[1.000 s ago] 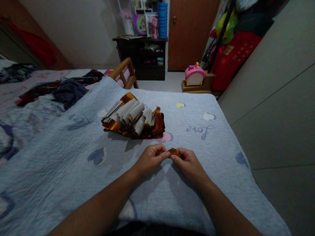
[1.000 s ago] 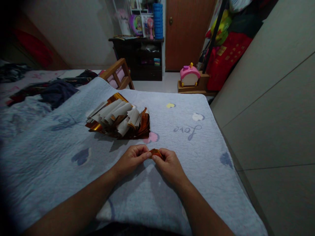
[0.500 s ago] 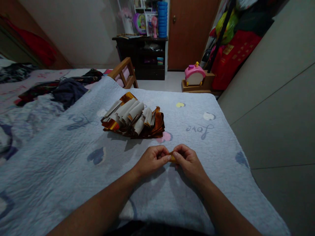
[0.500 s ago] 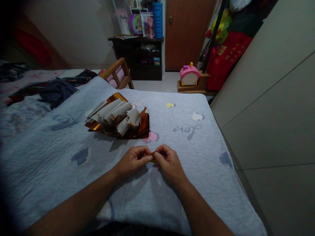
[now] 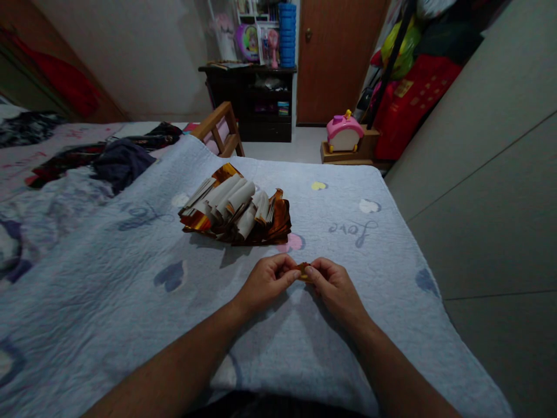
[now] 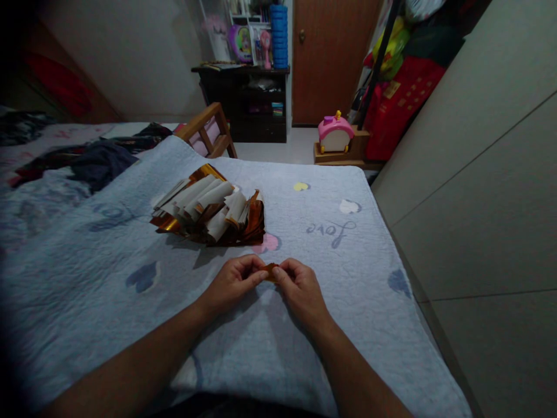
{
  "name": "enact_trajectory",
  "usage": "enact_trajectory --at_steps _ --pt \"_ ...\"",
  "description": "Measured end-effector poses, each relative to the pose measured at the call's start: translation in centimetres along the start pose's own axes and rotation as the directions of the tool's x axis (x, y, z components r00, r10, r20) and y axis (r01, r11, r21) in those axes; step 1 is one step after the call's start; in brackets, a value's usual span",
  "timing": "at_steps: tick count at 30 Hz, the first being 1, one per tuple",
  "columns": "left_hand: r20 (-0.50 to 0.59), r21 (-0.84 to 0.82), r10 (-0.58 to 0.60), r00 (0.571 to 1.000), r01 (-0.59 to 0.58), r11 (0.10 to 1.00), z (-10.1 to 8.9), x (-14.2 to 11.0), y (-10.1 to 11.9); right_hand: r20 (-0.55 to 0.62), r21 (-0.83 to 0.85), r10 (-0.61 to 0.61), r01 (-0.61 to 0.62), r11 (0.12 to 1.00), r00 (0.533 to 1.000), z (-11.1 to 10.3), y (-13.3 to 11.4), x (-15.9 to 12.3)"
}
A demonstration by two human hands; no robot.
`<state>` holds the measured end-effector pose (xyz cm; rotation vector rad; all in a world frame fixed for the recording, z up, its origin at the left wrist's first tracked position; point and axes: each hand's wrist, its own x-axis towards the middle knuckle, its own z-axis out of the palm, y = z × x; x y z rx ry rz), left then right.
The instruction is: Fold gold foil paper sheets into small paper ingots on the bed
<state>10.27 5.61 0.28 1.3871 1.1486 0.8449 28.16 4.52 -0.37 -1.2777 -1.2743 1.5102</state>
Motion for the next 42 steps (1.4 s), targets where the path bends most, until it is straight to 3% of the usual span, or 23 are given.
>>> enact_trajectory --at_steps 12,20,27,35,42 --pt "0.041 -0.009 0.032 0.999 -0.031 0.999 -0.04 0.03 0.3 0.021 -0.008 -0.093 0.093 0.996 0.995 0.16 -0.24 0.08" --pt "0.022 -0.023 0.024 0.999 -0.024 0.999 0.08 -0.02 0.15 0.027 0.003 -0.083 0.083 0.997 0.996 0.09 0.05 0.18" --pt "0.01 -0.042 0.043 0.999 -0.042 0.998 0.24 0.13 -0.33 0.062 -0.094 -0.051 0.057 0.994 0.997 0.05 -0.4 0.05" --pt "0.081 -0.067 -0.002 0.997 0.007 0.998 -0.27 0.02 -0.07 0.06 -0.064 -0.043 0.047 0.997 0.997 -0.03 -0.34 -0.06" --pt "0.095 0.036 -0.032 0.995 0.029 0.999 -0.27 -0.16 -0.09 0.041 -0.031 -0.072 0.073 0.997 0.997 -0.37 0.17 0.06"
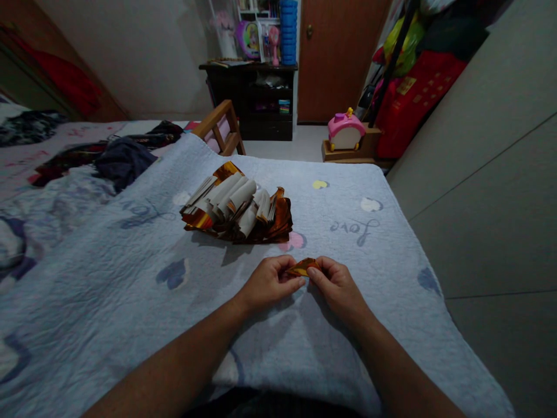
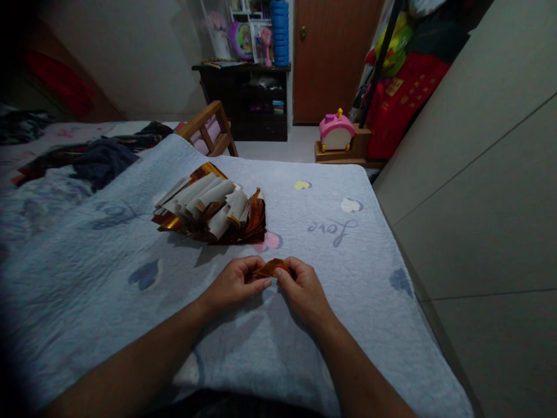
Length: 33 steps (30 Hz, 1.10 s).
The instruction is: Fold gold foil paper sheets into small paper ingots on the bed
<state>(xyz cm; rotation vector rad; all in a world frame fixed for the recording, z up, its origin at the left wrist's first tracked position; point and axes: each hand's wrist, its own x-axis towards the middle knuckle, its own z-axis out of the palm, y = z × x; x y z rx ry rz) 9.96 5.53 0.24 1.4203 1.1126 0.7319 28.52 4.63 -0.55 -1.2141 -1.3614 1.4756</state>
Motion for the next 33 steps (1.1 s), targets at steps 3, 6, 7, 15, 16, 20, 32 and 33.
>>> enact_trajectory --at_steps 3,6,7,15,16,20,32,33 --pt "-0.012 0.025 0.022 1.0 -0.022 0.999 0.04 -0.02 0.02 0.012 0.01 -0.005 0.005 1.0 1.0 0.02 0.05 -0.01" --pt "-0.015 0.031 0.037 0.999 -0.037 0.999 -0.03 -0.04 -0.05 0.018 0.028 -0.013 0.012 1.0 1.0 0.1 0.08 0.0" --pt "-0.016 0.032 0.042 0.999 -0.041 0.999 -0.06 -0.04 -0.08 0.017 0.03 -0.014 0.013 0.999 1.0 0.12 0.1 0.0" --pt "-0.051 0.044 0.047 0.998 -0.045 0.998 -0.12 0.06 0.0 -0.008 0.044 -0.024 0.024 0.999 1.0 0.08 0.43 -0.03" --pt "-0.053 0.04 0.043 0.998 -0.041 0.998 -0.1 0.06 0.01 -0.007 0.047 -0.021 0.022 0.999 1.0 0.08 0.44 -0.03" --pt "-0.039 -0.009 0.034 0.999 -0.034 0.999 -0.07 0.0 0.03 -0.007 0.044 -0.01 0.01 0.999 1.0 0.08 0.38 0.03" --pt "-0.014 -0.13 0.031 0.999 -0.033 0.991 0.31 0.18 0.06 0.036 -0.02 0.005 -0.004 1.0 0.999 0.43 0.01 0.06" --pt "-0.013 -0.143 0.03 0.999 -0.031 0.989 0.36 0.2 -0.06 0.036 -0.02 0.01 -0.01 1.0 0.999 0.47 -0.09 0.07"
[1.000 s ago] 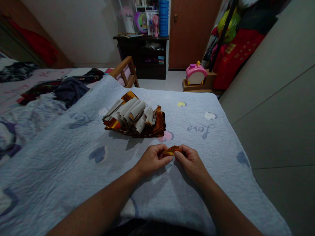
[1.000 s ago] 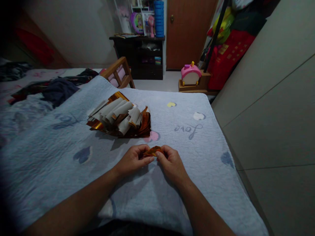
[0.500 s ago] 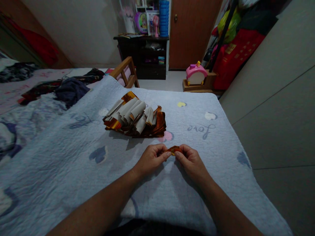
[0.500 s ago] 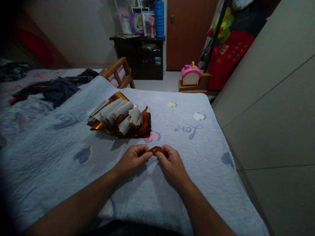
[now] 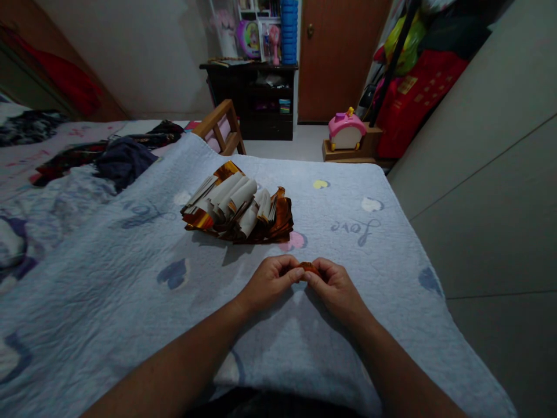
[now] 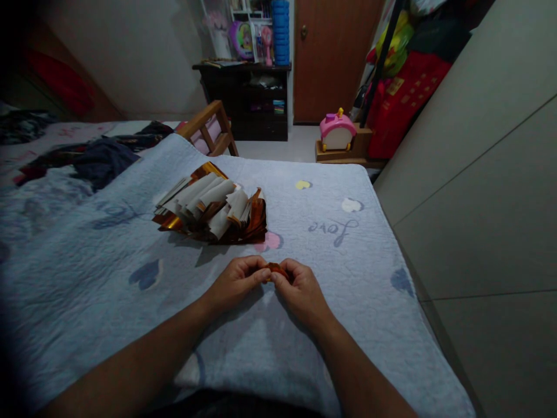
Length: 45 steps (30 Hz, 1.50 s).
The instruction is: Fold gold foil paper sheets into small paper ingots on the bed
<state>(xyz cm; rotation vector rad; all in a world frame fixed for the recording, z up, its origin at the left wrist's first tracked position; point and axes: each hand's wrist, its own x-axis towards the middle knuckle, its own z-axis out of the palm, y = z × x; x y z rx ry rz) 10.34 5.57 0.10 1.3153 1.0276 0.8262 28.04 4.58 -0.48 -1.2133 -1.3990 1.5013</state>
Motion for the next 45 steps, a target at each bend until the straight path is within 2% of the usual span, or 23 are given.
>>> enact_trajectory --at_steps 9,15,25,32,39,45 --pt "-0.052 -0.045 0.013 0.999 -0.015 0.999 -0.1 0.0 -0.5 0.048 -0.081 0.037 -0.033 0.996 0.998 0.0 -0.1 0.1" --pt "-0.074 0.012 0.025 0.997 -0.024 1.0 0.0 0.1 -0.5 0.016 -0.095 0.002 -0.001 0.995 1.0 0.2 -0.3 0.0" --pt "-0.109 -0.04 -0.015 0.994 0.01 0.999 -0.1 0.1 0.1 -0.025 -0.089 0.045 -0.047 0.995 0.999 -0.5 -0.4 -0.2" --pt "-0.11 -0.04 -0.011 0.994 0.007 0.999 -0.2 0.0 0.0 0.062 -0.029 0.059 -0.057 0.998 0.996 -0.9 -0.6 -0.5" --pt "-0.133 -0.024 -0.008 0.991 0.005 1.0 -0.5 0.0 -0.1 0.118 0.024 0.128 -0.132 0.991 0.985 -1.0 -0.6 -0.5" --pt "-0.142 0.0 0.011 0.99 -0.011 1.0 -0.5 0.0 -0.1 0.039 -0.022 0.091 -0.09 0.996 0.995 -0.9 -0.6 -0.2"
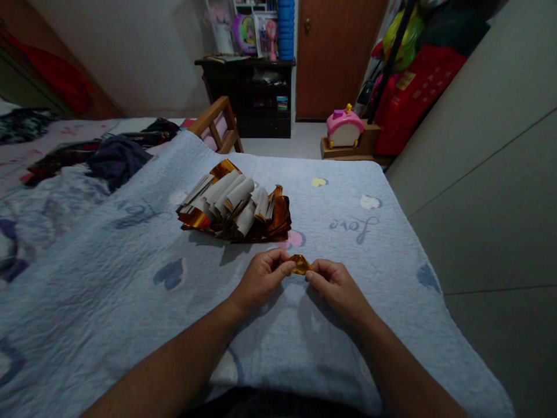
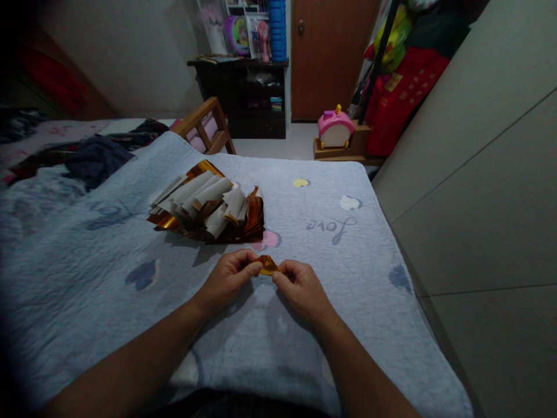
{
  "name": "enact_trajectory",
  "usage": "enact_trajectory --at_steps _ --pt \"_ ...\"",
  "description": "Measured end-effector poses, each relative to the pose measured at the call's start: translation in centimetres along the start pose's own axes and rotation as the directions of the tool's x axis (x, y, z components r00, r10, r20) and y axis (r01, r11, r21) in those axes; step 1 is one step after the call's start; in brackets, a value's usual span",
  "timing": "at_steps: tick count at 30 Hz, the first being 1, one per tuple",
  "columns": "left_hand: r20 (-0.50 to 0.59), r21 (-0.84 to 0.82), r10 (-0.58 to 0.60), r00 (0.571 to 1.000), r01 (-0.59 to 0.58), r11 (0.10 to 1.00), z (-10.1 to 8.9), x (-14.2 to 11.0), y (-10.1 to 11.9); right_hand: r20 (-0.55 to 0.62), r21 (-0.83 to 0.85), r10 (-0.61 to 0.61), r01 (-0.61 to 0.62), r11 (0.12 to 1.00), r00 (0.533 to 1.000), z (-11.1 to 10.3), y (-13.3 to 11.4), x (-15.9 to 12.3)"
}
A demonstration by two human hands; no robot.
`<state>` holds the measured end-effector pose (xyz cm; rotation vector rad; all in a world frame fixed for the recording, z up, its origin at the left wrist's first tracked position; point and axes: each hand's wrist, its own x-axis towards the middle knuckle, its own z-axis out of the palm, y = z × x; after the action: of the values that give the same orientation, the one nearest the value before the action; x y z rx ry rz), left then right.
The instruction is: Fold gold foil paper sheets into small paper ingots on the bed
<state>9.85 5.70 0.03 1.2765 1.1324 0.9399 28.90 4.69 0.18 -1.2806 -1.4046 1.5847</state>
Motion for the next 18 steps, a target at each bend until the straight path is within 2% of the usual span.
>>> enact_trajectory --at_steps 10,14,18 --pt "-0.035 -0.004 0.016 0.999 -0.016 1.0 -0.5 0.2 -0.3 0.122 0.092 0.044 -0.056 0.994 0.991 -0.9 -0.1 -0.3" --pt "-0.065 -0.022 0.014 0.998 -0.015 1.0 -0.6 0.3 -0.3 0.068 0.221 0.089 -0.102 0.97 0.994 -1.0 0.0 -0.3" --pt "-0.053 -0.019 -0.001 0.999 0.0 1.0 -0.5 0.2 -0.1 0.02 0.131 0.051 -0.053 0.99 0.999 -0.4 -0.1 -0.1"
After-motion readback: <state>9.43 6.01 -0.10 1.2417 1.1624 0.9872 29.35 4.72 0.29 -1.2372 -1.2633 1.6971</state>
